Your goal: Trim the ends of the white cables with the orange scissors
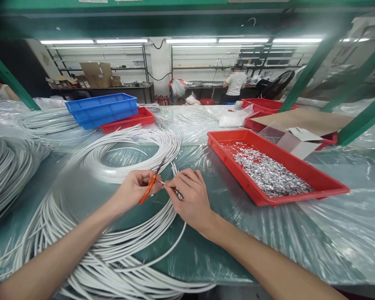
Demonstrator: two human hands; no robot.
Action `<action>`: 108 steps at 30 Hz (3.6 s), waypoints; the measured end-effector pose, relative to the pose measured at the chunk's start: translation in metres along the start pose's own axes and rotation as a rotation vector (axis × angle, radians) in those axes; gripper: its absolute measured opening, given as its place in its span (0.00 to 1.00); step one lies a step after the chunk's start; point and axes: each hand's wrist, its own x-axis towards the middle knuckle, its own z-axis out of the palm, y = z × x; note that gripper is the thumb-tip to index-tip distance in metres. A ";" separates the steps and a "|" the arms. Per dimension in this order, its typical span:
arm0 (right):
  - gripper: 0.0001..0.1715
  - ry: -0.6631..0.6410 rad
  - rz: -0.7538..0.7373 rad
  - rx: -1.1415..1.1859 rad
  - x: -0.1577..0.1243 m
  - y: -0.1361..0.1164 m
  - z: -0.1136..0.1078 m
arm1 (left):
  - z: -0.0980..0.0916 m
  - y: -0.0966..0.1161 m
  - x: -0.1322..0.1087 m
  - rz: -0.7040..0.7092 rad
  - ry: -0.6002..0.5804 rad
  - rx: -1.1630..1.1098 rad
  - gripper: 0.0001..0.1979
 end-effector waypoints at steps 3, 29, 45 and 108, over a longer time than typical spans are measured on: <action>0.09 0.014 -0.016 -0.014 0.000 -0.001 0.000 | 0.000 0.001 0.000 0.001 0.002 0.009 0.01; 0.09 0.019 -0.029 -0.050 0.002 -0.003 -0.002 | 0.002 0.007 -0.001 -0.050 0.008 -0.013 0.05; 0.07 -0.010 0.174 0.168 -0.001 -0.002 0.002 | -0.001 0.008 0.000 -0.077 0.016 -0.046 0.05; 0.12 -0.198 0.583 0.586 0.002 0.003 0.004 | 0.000 -0.001 0.002 0.052 0.032 0.069 0.05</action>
